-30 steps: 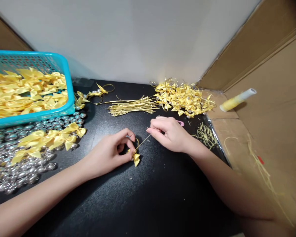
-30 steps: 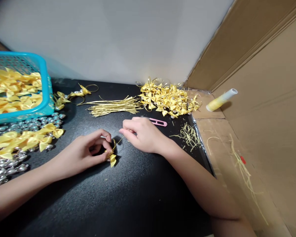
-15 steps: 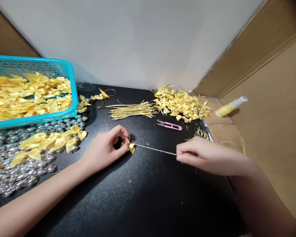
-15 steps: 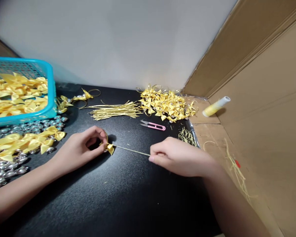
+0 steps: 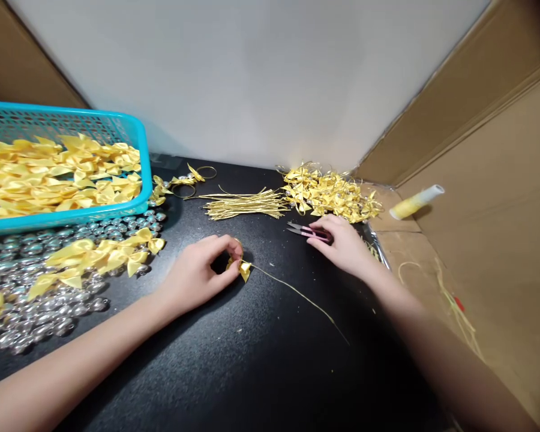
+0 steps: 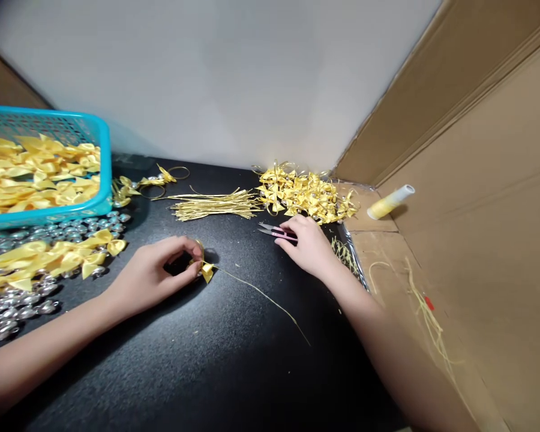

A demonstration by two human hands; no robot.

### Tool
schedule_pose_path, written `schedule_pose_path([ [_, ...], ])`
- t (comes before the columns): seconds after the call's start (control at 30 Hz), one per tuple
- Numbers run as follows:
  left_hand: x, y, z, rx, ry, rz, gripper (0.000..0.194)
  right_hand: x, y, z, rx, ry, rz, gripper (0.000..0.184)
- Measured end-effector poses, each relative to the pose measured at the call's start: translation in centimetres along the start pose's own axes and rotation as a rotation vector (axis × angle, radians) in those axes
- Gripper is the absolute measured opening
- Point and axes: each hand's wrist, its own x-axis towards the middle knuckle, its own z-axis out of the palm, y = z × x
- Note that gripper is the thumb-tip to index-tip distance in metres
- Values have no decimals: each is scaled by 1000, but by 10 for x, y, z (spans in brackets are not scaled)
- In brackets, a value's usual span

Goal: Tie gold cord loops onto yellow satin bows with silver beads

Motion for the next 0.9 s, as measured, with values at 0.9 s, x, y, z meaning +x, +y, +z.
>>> schedule_pose_path([
  [0.9,-4,-1,-4,-122,24,224,14,-2,-40,16,334,-25,-86,11],
])
